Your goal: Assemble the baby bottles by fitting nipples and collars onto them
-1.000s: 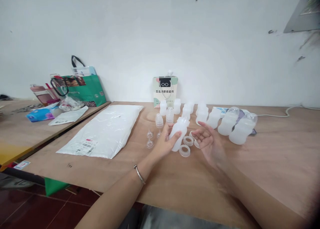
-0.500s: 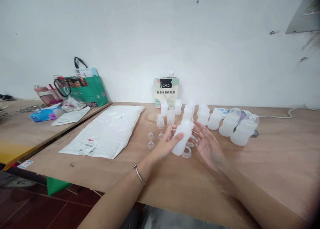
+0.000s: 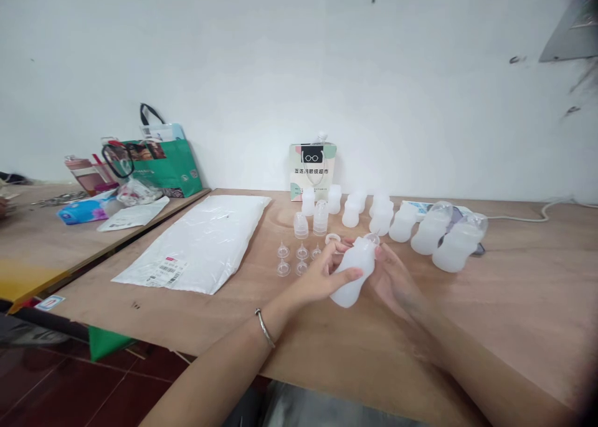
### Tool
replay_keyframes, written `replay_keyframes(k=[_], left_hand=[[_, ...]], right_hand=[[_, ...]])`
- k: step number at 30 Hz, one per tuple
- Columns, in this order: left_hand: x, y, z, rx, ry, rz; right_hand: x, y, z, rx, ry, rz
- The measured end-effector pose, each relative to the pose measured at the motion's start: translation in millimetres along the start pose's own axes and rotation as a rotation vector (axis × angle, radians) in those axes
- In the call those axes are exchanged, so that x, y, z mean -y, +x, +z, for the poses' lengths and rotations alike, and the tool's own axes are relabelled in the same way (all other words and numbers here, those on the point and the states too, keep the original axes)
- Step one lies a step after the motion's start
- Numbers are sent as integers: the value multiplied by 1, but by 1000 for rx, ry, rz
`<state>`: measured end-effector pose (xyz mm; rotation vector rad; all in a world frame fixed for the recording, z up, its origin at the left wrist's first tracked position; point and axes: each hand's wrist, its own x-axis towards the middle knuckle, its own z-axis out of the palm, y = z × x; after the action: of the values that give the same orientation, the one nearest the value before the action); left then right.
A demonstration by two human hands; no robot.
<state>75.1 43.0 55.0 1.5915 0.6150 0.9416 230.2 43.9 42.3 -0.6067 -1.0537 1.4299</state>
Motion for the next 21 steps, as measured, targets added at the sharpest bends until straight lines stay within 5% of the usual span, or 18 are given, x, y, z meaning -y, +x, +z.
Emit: replay_keyframes(k=[3,11,21], left_hand=[[1,0,1,59,-43,-21],[9,-3,13,-100,245,198],[14,-6,21,-208,462,155]], right_hand=[[2,-2,1,79,-38,48],[3,-3,0,82,-68,-22],[1,-7,9,21,-45,5]])
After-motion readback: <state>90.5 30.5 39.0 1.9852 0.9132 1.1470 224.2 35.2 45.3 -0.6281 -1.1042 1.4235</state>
